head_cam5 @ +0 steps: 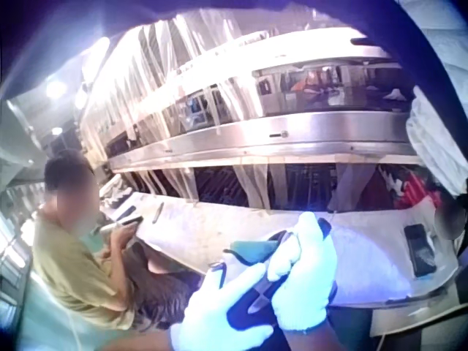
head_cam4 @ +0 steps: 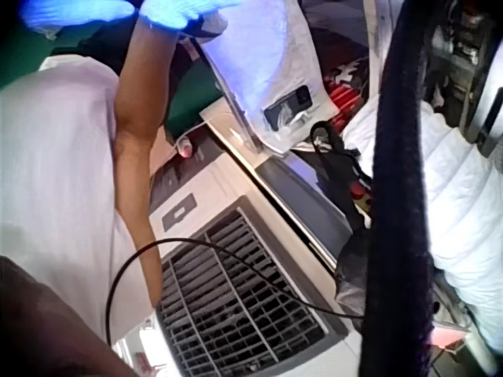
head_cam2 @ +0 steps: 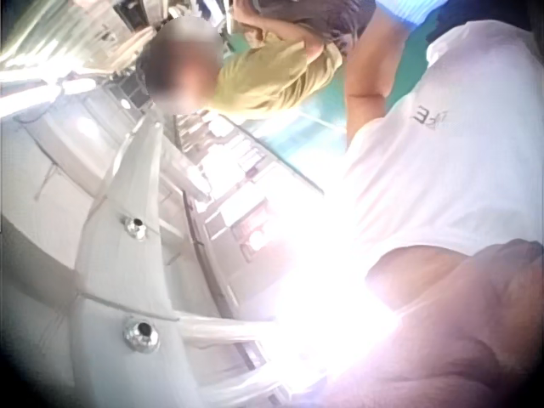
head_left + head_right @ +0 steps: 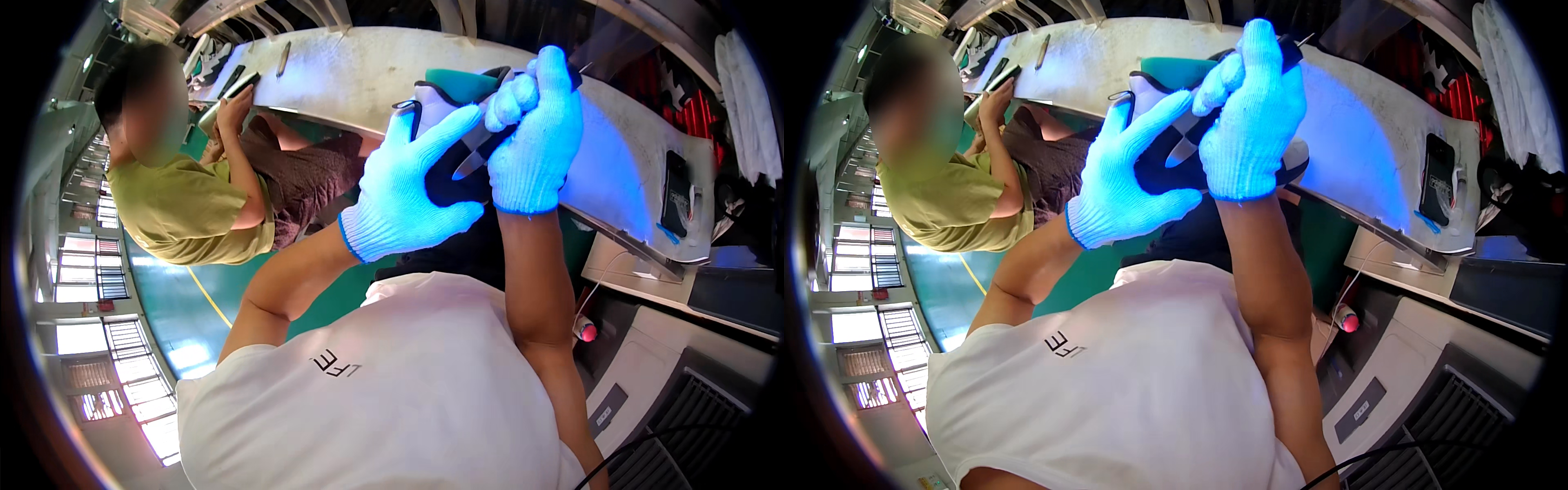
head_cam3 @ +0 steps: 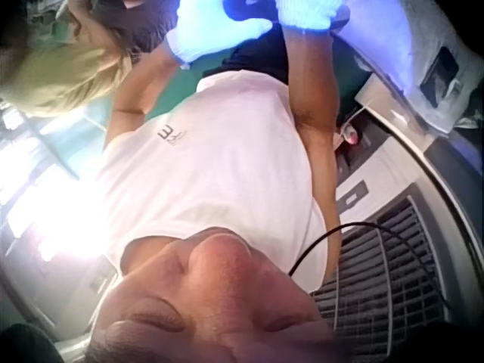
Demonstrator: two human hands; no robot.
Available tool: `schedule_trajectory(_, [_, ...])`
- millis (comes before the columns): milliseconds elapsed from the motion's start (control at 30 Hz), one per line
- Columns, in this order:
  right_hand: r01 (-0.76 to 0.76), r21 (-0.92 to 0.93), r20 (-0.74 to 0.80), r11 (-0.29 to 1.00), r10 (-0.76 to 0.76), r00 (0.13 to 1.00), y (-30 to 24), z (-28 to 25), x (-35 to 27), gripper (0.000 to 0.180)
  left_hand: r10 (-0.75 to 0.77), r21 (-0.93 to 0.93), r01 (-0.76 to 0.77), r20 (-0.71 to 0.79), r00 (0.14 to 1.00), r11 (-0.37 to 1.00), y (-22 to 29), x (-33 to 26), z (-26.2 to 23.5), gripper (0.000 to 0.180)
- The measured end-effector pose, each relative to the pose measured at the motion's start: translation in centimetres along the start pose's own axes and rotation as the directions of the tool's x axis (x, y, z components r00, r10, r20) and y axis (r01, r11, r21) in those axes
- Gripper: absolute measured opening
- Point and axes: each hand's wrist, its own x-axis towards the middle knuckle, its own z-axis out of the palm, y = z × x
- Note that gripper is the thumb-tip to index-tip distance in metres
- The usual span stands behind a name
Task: The person cleans a pair of sneakers on a workbench. They use a small brush to scrub the upper and sole of one shoe, then place it on a shelf. They repeat the same brushing process on the second shoe, handling each shoe one at a time.
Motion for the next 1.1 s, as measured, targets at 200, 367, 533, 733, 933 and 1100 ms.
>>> schedule_trajectory(200, [-0.096, 0.112, -0.075, 0.989, 0.105, 0.992, 0.8, 0.8, 1.1, 0.037, -0.062, -0.074, 0.060, -0.031, 0.998, 0.995, -1.7, 0.1, 0.6, 0.109])
schedule_trajectory(367, [-0.110, -0.043, -0.162, 0.993, 0.102, 0.982, -1.6, -3.9, 3.8, 0.033, -0.096, -0.415, 0.085, -0.005, 0.995, 0.906, -6.2, 0.8, 1.7, 0.112])
schedule_trajectory(533, [-0.030, -0.166, -0.308, 0.986, -0.023, 0.951, -0.8, -3.6, 4.9, 0.031, -0.094, -0.634, 0.107, 0.054, 0.994, 0.766, -9.3, 1.7, 4.9, 0.114])
schedule_trajectory(733, [0.011, -0.453, -0.205, 0.891, -0.116, 0.972, -0.9, -2.2, 5.1, 0.030, -0.121, -0.728, 0.070, -0.018, 0.992, 0.682, -10.2, 2.7, 7.1, 0.107])
schedule_trajectory(933, [-0.115, -0.216, 0.031, 0.970, 0.125, 0.992, -0.9, -4.9, 5.6, 0.038, -0.168, -0.811, 0.190, 0.115, 0.979, 0.553, -11.5, 3.3, 7.2, 0.108])
schedule_trajectory(1100, [-0.260, -0.173, 0.197, 0.950, 0.292, 0.936, -0.5, -5.6, 6.6, 0.045, -0.133, -0.792, 0.242, 0.202, 0.970, 0.561, -13.5, 4.2, 7.4, 0.114])
